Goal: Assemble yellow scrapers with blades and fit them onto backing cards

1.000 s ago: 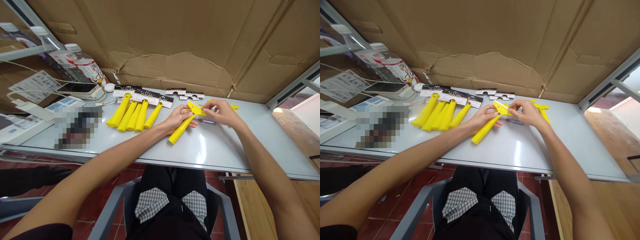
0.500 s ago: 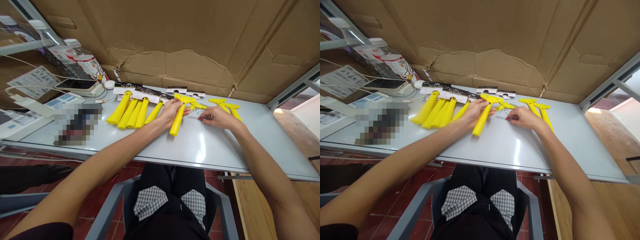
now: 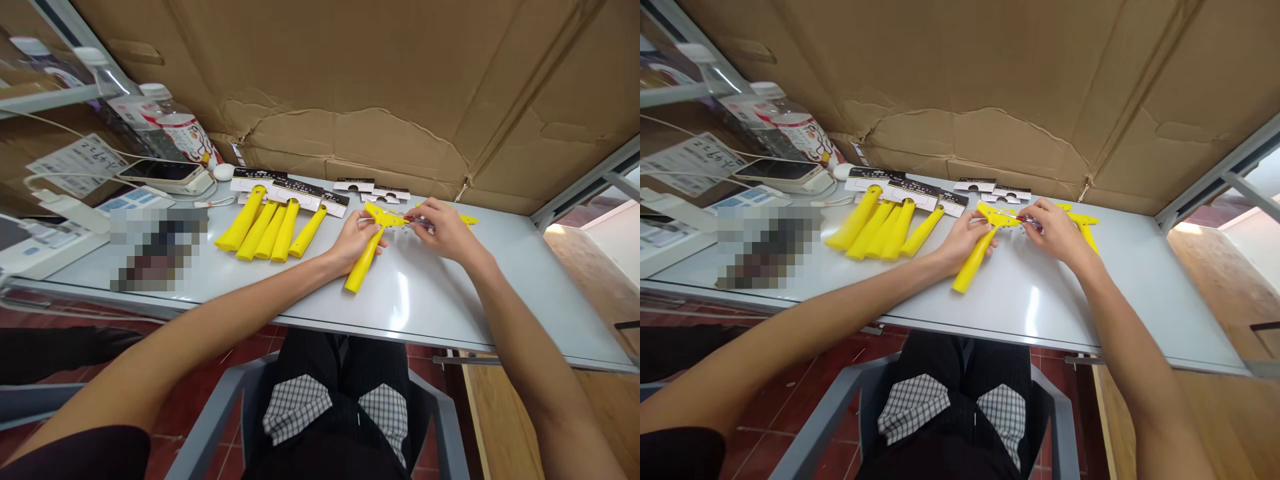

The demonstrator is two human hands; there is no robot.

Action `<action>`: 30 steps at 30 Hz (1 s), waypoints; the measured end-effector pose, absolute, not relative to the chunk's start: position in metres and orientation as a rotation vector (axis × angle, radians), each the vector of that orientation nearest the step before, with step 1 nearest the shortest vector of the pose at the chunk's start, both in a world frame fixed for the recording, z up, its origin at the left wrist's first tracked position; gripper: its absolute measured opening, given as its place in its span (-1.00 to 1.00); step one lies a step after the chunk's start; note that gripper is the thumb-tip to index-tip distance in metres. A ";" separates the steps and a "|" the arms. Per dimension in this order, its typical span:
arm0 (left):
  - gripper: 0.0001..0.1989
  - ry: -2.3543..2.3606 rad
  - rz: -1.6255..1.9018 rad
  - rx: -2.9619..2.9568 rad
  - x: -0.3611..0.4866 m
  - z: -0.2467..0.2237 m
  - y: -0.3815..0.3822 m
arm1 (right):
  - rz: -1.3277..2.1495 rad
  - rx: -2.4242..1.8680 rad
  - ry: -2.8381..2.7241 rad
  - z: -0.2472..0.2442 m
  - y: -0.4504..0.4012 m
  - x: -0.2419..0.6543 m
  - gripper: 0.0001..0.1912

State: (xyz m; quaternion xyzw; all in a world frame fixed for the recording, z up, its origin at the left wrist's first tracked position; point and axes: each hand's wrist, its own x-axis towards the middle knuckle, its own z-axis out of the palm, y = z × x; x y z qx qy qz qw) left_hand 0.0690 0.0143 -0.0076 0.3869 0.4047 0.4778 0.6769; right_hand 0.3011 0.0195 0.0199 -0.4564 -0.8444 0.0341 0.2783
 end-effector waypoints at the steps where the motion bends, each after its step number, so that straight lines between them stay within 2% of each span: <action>1: -0.73 0.896 1.065 0.878 0.070 -0.009 0.013 | 0.090 -1.234 -2.278 0.018 0.018 0.298 -0.75; 7: -0.75 0.864 1.063 0.915 0.069 -0.016 0.014 | 0.004 -1.298 -2.260 0.019 0.014 0.292 -0.72; 18: -0.72 0.876 1.048 0.921 0.069 -0.011 0.011 | 0.048 -1.258 -2.285 0.019 0.015 0.293 -0.72; 26: -0.72 0.867 1.035 1.001 0.068 -0.015 0.011 | -0.346 -1.420 -2.390 0.044 -0.004 0.279 -0.72; 30: -0.68 0.829 1.042 0.960 0.067 -0.017 0.015 | -0.464 -1.366 -2.407 0.063 -0.011 0.259 -0.75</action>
